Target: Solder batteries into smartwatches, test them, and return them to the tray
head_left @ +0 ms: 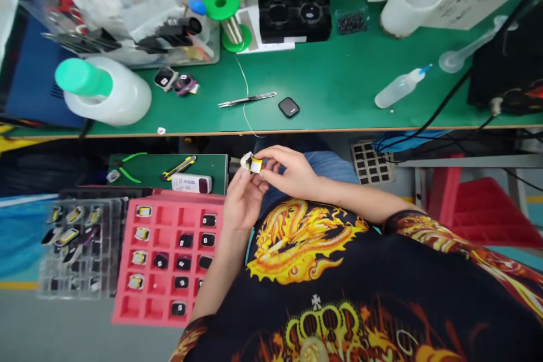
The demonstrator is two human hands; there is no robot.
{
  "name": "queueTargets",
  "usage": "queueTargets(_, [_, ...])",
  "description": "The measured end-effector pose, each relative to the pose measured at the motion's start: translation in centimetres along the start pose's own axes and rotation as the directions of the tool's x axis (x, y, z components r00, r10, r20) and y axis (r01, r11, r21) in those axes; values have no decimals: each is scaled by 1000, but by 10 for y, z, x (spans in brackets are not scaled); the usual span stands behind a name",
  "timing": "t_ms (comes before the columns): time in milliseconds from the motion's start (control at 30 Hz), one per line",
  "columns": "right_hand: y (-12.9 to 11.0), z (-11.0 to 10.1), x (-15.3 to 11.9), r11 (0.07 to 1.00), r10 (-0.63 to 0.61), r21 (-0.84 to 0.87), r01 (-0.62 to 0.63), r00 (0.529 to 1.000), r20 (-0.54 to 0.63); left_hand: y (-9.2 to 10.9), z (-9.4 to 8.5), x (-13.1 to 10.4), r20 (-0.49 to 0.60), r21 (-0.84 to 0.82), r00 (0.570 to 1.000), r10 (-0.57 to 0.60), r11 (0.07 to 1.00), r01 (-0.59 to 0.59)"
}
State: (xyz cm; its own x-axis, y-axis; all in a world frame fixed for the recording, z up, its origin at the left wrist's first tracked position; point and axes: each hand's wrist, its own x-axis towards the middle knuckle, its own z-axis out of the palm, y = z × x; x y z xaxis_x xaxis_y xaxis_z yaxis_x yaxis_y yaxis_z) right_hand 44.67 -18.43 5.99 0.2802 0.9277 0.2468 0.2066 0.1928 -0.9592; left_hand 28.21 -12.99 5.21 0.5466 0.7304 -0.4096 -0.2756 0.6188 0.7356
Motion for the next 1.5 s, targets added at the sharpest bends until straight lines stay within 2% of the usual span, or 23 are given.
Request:
queueTargets(133, [5,-5,0,996,-29,-89,28,1000,-4,-2,6,4,6,-52,999,-52,997,52])
queueTargets(333, [13,-10,-1,974,-184,-141,177,982,-43,-3,17,3,-17,-79,997,-71,994,70])
queueTargets(467, [15,-14,-1,941,-236,-254,224,971,-20,-4,20,3,-36,-87,996,-82,993,79])
queueTargets(600, [16,-16,-2,960,-210,-199,199,977,-38,-6,21,3,-20,-64,994,-111,992,109])
queueTargets(700, [17,-18,-4,982,-157,-117,151,987,-42,-7,22,3,-32,-26,997,-68,997,67])
queueTargets(800, [20,-19,-5,981,-146,-127,145,989,8,-6,23,3,-49,-12,998,-40,999,40])
queueTargets(967, [22,-20,-4,982,-166,-91,165,986,-1,-3,20,1,-23,-88,994,-111,990,108])
queueTargets(1133, [21,-19,-5,936,-256,-244,254,966,22,-7,20,0,-26,-7,998,-55,998,55])
queueTargets(1267, [19,-20,-6,915,-215,-337,221,975,58,-11,21,-1,-35,93,999,3,996,0])
queueTargets(1367, [20,-21,-5,943,-187,-266,200,980,73,-11,20,0,-31,99,1000,3,995,0])
queueTargets(1500, [20,-23,-2,962,-225,-136,238,969,105,-6,21,0,-12,62,1000,-29,998,30])
